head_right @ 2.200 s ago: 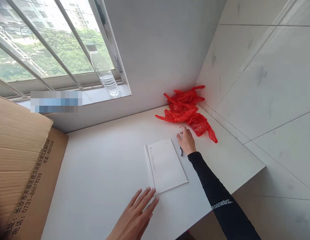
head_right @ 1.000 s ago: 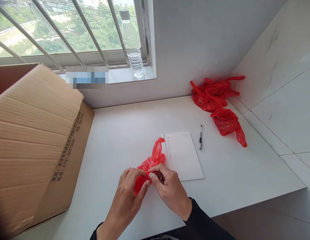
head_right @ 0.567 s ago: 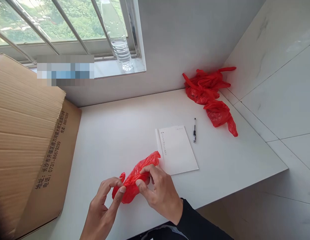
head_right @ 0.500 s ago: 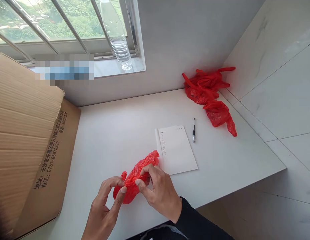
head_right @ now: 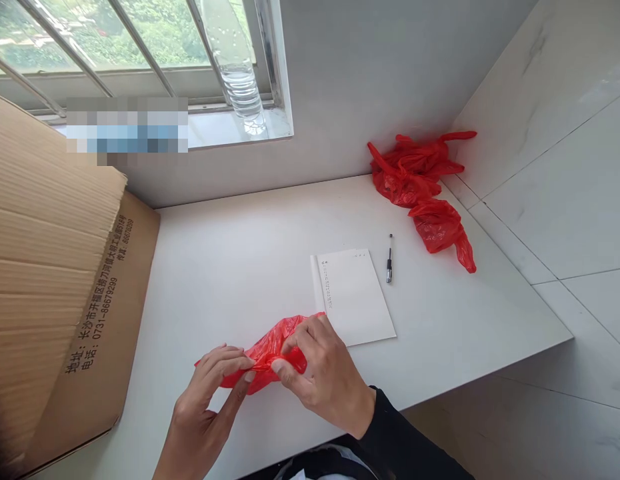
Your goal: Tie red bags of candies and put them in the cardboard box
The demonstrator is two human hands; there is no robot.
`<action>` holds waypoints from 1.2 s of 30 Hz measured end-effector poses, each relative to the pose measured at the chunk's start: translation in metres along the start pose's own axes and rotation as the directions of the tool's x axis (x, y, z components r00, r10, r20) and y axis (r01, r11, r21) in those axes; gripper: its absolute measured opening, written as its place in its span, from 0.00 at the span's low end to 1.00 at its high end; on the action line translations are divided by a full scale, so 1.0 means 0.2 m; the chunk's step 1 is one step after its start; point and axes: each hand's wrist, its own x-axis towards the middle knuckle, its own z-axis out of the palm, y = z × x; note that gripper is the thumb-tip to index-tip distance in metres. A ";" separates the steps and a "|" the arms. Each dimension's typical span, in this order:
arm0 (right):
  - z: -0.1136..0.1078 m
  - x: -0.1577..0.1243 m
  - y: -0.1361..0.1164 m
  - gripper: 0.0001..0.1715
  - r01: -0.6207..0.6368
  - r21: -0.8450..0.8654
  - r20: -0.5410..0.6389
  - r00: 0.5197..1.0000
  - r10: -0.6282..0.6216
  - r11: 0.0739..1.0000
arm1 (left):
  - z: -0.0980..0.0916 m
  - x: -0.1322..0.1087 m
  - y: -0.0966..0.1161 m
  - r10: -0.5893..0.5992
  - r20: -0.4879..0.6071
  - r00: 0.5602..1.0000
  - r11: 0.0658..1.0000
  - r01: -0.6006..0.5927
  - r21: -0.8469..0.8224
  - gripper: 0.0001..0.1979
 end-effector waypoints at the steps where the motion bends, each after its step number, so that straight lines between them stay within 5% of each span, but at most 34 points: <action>1: 0.00 0.00 0.00 0.07 0.020 0.001 0.046 0.999 -0.020 1.000 | 0.01 0.01 0.01 0.010 0.006 1.000 1.000 -0.009 -0.009 0.12; 4: 0.01 0.01 0.01 0.06 0.087 0.000 0.155 0.984 -0.085 0.996 | 0.02 0.01 0.02 -0.010 0.022 1.000 1.000 0.010 -0.025 0.12; 7: 0.00 0.02 0.02 0.09 0.090 0.005 0.140 0.986 -0.090 0.996 | 0.00 -0.03 -0.01 -0.049 0.008 0.999 0.999 0.049 -0.018 0.11; 12: -0.01 0.02 0.02 0.09 0.005 0.079 0.087 0.996 -0.012 0.997 | -0.02 -0.09 -0.06 -0.220 -0.031 0.975 0.974 0.218 -0.061 0.07; 18: -0.02 0.03 -0.01 0.09 -0.070 0.132 0.188 0.981 0.044 0.989 | 0.00 -0.07 -0.01 -0.179 0.044 0.983 0.979 0.182 -0.089 0.08; 24: -0.15 0.03 -0.01 0.16 -0.239 0.242 0.129 0.968 0.213 0.940 | -0.08 -0.10 -0.04 -0.392 -0.102 0.914 0.918 0.382 -0.108 0.05; 31: -0.03 0.05 -0.04 0.06 -0.093 0.149 0.309 0.950 0.043 0.984 | 0.00 -0.09 0.03 -0.254 -0.002 0.967 0.954 0.250 -0.167 0.07; 36: -0.08 0.04 -0.04 0.10 -0.164 0.200 0.274 0.956 0.106 0.966 | -0.05 -0.11 0.02 -0.365 -0.055 0.929 0.926 0.357 -0.123 0.04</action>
